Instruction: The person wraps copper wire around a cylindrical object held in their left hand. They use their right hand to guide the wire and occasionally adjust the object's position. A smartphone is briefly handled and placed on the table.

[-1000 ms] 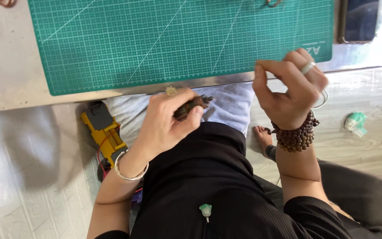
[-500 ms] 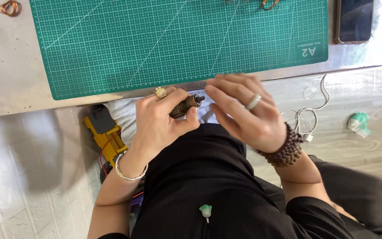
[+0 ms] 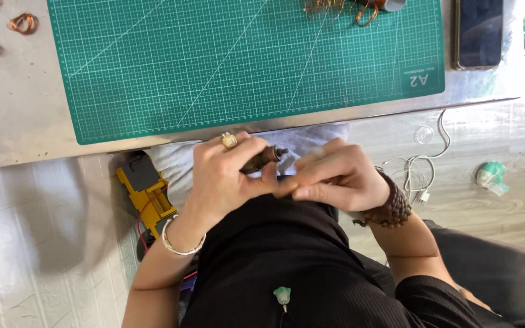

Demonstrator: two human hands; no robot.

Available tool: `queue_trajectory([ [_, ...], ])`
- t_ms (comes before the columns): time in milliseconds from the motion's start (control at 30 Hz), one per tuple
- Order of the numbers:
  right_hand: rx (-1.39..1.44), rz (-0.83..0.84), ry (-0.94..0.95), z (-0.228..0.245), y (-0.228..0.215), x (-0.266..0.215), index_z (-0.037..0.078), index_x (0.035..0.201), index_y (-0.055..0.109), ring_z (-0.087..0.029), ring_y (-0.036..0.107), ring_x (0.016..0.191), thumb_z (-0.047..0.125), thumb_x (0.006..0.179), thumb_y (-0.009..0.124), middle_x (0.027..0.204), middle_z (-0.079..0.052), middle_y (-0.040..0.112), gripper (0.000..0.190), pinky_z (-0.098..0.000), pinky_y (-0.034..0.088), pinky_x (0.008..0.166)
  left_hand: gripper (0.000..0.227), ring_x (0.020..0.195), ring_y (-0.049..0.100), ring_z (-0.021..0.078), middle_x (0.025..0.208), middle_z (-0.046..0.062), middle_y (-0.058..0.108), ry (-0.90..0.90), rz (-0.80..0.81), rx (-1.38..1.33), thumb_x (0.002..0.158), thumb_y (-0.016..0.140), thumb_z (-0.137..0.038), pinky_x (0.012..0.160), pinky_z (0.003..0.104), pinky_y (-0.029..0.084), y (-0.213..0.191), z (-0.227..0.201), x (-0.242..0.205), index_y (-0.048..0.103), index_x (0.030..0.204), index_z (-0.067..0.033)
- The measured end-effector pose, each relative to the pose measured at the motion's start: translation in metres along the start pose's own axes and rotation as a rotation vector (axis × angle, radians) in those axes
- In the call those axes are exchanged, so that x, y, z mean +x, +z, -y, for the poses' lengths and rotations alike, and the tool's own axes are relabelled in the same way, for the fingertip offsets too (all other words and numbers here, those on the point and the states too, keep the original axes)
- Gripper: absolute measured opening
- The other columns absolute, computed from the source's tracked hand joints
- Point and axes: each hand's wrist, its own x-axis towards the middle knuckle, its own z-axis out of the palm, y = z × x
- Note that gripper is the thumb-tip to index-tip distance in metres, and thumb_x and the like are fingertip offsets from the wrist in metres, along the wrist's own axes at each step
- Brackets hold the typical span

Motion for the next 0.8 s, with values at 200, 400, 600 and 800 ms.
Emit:
queue_trajectory([
  [200, -0.748, -0.074, -0.319, -0.013, -0.017, -0.002, 0.003, 0.089, 0.073, -0.019, 0.044, 0.037, 0.007, 0.085, 0.066, 0.061, -0.006, 0.054, 0.01, -0.0258, 0.038, 0.039, 0.023, 0.052, 0.057, 0.0265, 0.061, 0.003, 0.052, 0.031, 0.006, -0.082, 0.081, 0.059, -0.036, 0.052, 0.032, 0.05, -0.004, -0.007, 0.004, 0.059, 0.074, -0.0144],
  [400, -0.323, -0.004, -0.065, 0.015, -0.022, 0.024, -0.003, 0.079, 0.069, -0.009, 0.038, 0.041, -0.001, 0.081, 0.065, 0.054, -0.004, 0.046, 0.005, -0.0204, 0.036, 0.042, 0.023, 0.051, 0.056, 0.0248, 0.06, 0.001, 0.052, 0.037, 0.048, -0.233, 0.08, 0.058, -0.037, 0.053, 0.03, 0.05, -0.009, -0.012, 0.004, 0.059, 0.073, -0.0148],
  [600, -0.582, -0.033, -0.196, 0.007, -0.017, 0.024, 0.001, 0.083, 0.071, -0.021, 0.045, 0.039, 0.004, 0.081, 0.068, 0.058, -0.007, 0.052, 0.005, -0.0277, 0.04, 0.042, 0.023, 0.047, 0.051, 0.0258, 0.056, 0.003, 0.047, 0.02, 0.064, -0.352, 0.078, 0.06, -0.034, 0.048, 0.03, 0.047, -0.014, -0.01, 0.007, 0.06, 0.071, -0.0126],
  [800, -0.691, -0.145, -0.222, -0.013, -0.02, 0.012, 0.007, 0.088, 0.075, -0.018, 0.047, 0.038, 0.01, 0.081, 0.07, 0.059, -0.001, 0.054, 0.009, -0.0266, 0.042, 0.042, 0.023, 0.045, 0.046, 0.018, 0.053, -0.002, 0.043, -0.098, 0.051, -0.555, 0.078, 0.059, -0.035, 0.046, 0.028, 0.044, -0.005, -0.005, 0.014, 0.059, 0.067, -0.0152],
])
